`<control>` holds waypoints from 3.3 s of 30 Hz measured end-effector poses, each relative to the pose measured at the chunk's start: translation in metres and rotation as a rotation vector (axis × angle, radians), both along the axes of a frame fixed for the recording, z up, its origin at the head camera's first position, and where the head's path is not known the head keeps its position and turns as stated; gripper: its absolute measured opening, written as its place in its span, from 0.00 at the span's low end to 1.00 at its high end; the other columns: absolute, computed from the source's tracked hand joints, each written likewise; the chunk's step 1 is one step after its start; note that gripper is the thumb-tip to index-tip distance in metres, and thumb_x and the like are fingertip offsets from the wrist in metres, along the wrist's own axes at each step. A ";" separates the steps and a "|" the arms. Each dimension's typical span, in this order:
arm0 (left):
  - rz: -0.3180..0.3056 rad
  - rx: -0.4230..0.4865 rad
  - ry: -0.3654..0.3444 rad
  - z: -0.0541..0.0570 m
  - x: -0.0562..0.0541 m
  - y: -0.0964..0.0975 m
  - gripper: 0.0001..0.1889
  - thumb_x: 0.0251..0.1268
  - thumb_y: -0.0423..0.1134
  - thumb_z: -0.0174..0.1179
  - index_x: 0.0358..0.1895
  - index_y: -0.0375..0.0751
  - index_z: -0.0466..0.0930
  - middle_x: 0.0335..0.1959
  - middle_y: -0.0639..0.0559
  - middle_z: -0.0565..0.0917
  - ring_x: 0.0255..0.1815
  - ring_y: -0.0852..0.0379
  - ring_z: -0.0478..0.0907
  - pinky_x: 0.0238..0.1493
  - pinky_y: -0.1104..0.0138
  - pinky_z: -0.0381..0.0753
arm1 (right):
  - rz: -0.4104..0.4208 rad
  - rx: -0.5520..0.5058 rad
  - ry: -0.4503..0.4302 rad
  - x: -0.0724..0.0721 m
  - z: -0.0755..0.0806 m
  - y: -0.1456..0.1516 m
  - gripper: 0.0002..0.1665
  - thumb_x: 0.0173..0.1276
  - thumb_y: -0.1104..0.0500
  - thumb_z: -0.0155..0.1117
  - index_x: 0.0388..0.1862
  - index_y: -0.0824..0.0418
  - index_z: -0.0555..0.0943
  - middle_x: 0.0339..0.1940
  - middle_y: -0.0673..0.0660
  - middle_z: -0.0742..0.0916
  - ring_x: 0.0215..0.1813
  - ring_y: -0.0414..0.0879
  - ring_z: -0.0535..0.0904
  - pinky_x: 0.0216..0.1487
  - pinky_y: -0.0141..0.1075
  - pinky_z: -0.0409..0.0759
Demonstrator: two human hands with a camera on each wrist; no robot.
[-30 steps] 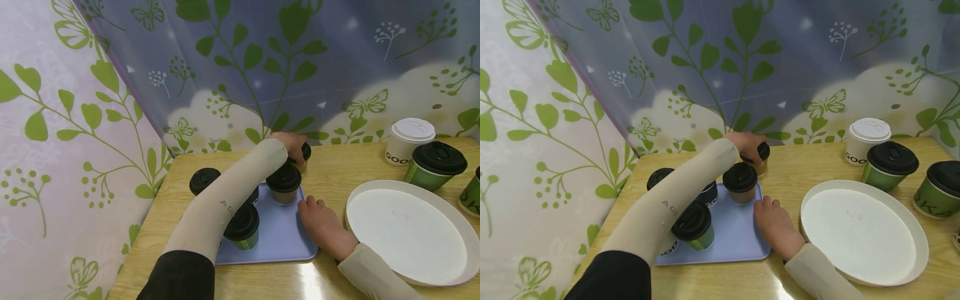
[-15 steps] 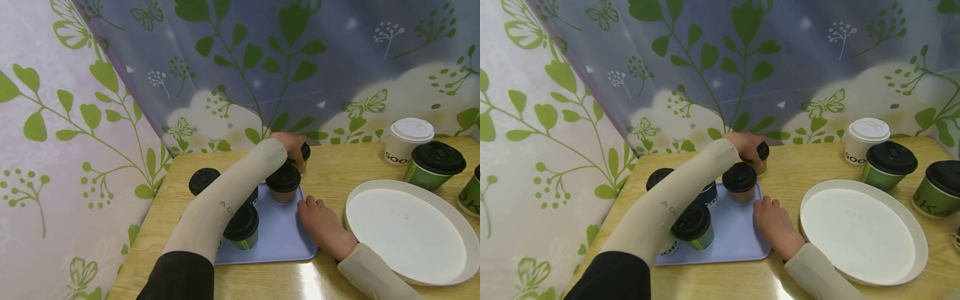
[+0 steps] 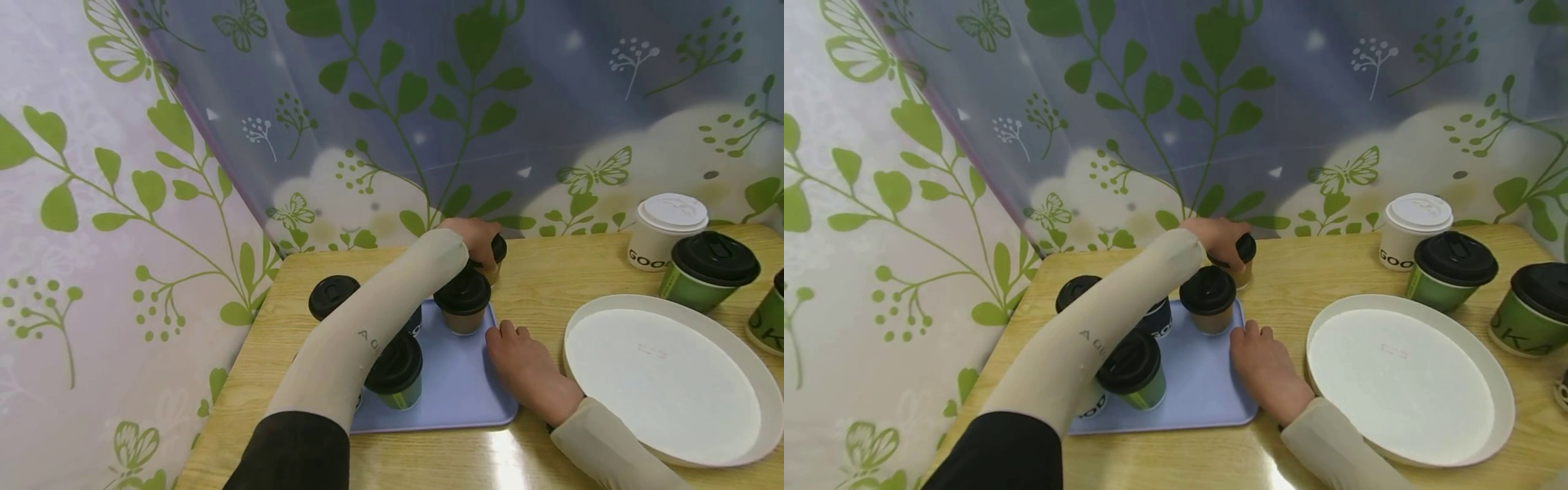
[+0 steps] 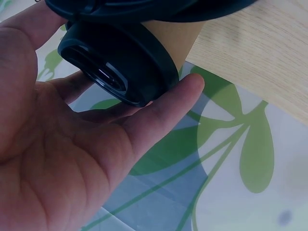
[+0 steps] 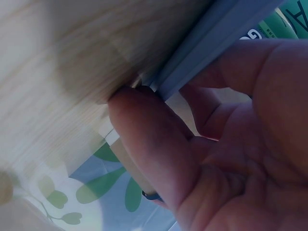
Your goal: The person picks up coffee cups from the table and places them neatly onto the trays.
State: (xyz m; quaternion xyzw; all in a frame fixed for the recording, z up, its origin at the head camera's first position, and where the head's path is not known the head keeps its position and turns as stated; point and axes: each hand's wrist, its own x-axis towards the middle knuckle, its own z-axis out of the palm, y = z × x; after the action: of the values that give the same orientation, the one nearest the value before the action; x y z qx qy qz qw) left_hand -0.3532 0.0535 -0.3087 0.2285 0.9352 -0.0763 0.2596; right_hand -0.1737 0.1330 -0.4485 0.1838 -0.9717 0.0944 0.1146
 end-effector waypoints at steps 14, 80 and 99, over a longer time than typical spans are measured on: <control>-0.005 0.005 0.001 0.001 0.002 -0.001 0.46 0.71 0.57 0.63 0.85 0.63 0.46 0.74 0.58 0.68 0.58 0.58 0.71 0.49 0.64 0.73 | -0.001 0.002 0.023 0.001 -0.001 0.000 0.09 0.69 0.73 0.60 0.32 0.67 0.70 0.30 0.63 0.73 0.28 0.59 0.72 0.21 0.50 0.76; -0.091 0.150 0.034 0.031 0.009 -0.003 0.38 0.68 0.58 0.64 0.79 0.61 0.61 0.65 0.58 0.73 0.56 0.60 0.72 0.50 0.63 0.74 | 0.003 0.002 0.051 0.001 -0.001 0.000 0.09 0.67 0.73 0.61 0.32 0.67 0.71 0.30 0.64 0.73 0.27 0.59 0.72 0.21 0.50 0.76; -0.157 0.234 0.065 0.035 0.020 -0.004 0.34 0.66 0.53 0.64 0.75 0.59 0.64 0.53 0.57 0.76 0.48 0.57 0.74 0.43 0.64 0.71 | 0.006 -0.001 0.016 0.001 0.002 -0.001 0.07 0.69 0.73 0.60 0.34 0.67 0.71 0.31 0.64 0.73 0.29 0.60 0.73 0.23 0.51 0.76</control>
State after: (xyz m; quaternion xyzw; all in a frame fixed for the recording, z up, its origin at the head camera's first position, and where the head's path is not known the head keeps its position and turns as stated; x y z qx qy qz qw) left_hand -0.3332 0.0499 -0.2739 0.3271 0.9248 0.0058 0.1941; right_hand -0.1724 0.1322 -0.4467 0.1874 -0.9701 0.0939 0.1224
